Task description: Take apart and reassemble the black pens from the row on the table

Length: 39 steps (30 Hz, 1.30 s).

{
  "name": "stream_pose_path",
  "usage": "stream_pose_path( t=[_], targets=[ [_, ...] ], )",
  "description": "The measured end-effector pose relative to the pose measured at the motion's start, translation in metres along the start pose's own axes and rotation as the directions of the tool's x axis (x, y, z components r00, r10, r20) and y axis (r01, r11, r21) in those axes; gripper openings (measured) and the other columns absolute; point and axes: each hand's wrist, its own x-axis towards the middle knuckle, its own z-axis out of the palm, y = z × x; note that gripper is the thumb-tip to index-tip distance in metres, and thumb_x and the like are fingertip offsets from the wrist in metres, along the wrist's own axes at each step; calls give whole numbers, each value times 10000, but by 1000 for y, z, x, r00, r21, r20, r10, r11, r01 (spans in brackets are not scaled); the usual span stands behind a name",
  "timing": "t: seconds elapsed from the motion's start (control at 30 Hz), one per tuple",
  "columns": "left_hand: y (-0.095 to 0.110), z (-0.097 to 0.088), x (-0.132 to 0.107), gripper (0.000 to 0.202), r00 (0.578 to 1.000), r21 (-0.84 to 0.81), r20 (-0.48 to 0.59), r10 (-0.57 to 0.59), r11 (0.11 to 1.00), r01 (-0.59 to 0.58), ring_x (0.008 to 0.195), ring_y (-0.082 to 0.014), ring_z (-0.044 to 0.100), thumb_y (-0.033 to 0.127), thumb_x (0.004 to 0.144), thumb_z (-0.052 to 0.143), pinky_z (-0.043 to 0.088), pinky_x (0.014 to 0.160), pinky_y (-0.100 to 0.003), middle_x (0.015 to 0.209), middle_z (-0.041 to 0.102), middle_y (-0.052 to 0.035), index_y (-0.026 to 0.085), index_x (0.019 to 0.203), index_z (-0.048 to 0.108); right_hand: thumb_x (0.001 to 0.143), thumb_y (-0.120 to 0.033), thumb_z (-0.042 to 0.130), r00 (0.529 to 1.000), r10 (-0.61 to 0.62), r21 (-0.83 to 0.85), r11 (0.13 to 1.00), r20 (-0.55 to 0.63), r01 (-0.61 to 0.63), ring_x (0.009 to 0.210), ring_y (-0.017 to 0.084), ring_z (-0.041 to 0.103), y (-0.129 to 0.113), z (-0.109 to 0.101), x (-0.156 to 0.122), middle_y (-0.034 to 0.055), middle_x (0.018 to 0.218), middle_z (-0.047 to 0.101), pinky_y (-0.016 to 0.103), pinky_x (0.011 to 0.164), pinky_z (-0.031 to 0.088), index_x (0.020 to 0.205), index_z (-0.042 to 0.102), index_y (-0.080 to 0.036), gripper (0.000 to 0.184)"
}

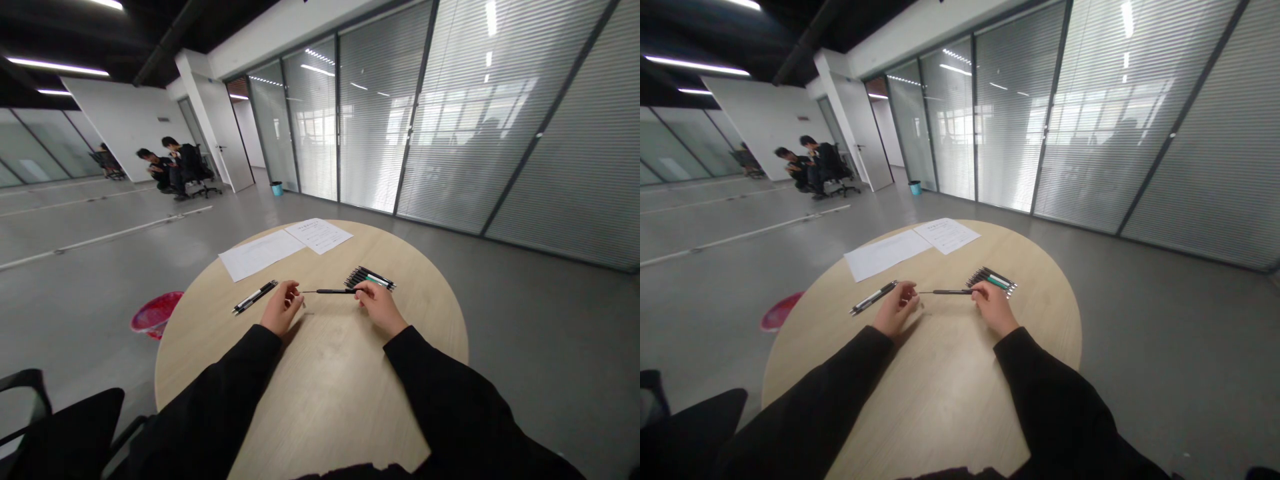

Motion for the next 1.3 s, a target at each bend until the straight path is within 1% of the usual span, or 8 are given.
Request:
stream_pose_path(
  t=[0.3,0.5,0.6,0.67,0.77,0.9,1.1,1.3],
  targets=[
    [3,-5,3,214,999,47,43,3,999,-5,671,-164,547,370,870,515,436,641,-287,735,616,-21,182,832,609,808,-314,549,1000,-8,19,1000,6,8,625,158,598,-5,-1,0,20,753,664,281,616,488,919,676,-185,213],
    [0,-10,4,175,996,112,-84,-24,993,33,666,-157,525,339,861,507,417,614,-274,740,591,-14,190,796,570,817,-382,563,965,30,28,999,-260,-23,689,203,629,-1,-13,5,74,799,699,309,637,505,925,682,-167,268],
    [5,-9,2,133,999,168,-36,29,986,-22,652,-156,510,291,859,497,413,608,-277,730,573,-12,193,795,560,819,-387,579,954,16,-27,999,-301,-25,717,212,635,0,-14,4,83,846,718,323,679,507,939,693,-168,274],
    [12,-6,-1,104,991,200,66,116,971,-127,694,-167,522,247,850,498,427,638,-288,759,578,-26,193,788,561,822,-362,585,965,-19,-95,995,-263,-6,708,206,629,-4,-11,1,74,846,724,321,689,500,945,707,-174,255],
    [23,-3,-6,104,933,233,262,248,921,-311,829,-199,543,202,852,486,451,758,-323,862,594,-61,195,796,573,840,-295,570,985,-85,-197,979,-151,54,684,190,618,-13,-4,-5,58,823,723,306,689,486,960,722,-179,226],
    [30,-1,-8,70,872,304,415,258,864,-401,871,-218,526,174,826,515,441,787,-340,892,593,-70,194,825,582,849,-192,558,988,-148,-308,942,-32,132,711,178,620,-20,7,-9,54,863,728,296,721,475,967,724,-178,204],
    [29,-1,-8,78,830,367,503,242,809,-459,829,-211,503,129,788,522,423,733,-325,836,585,-66,192,760,558,863,-85,542,974,-184,-442,869,130,223,1007,208,613,-17,21,-11,88,1056,711,322,930,439,1019,712,-176,249],
    [30,-2,-9,90,823,368,519,229,809,-458,803,-202,496,108,747,515,418,717,-316,812,570,-53,194,742,542,857,-11,488,956,-172,-522,808,236,274,1024,200,581,-19,24,-16,81,1045,703,298,944,418,1039,707,-174,328]
  ],
)
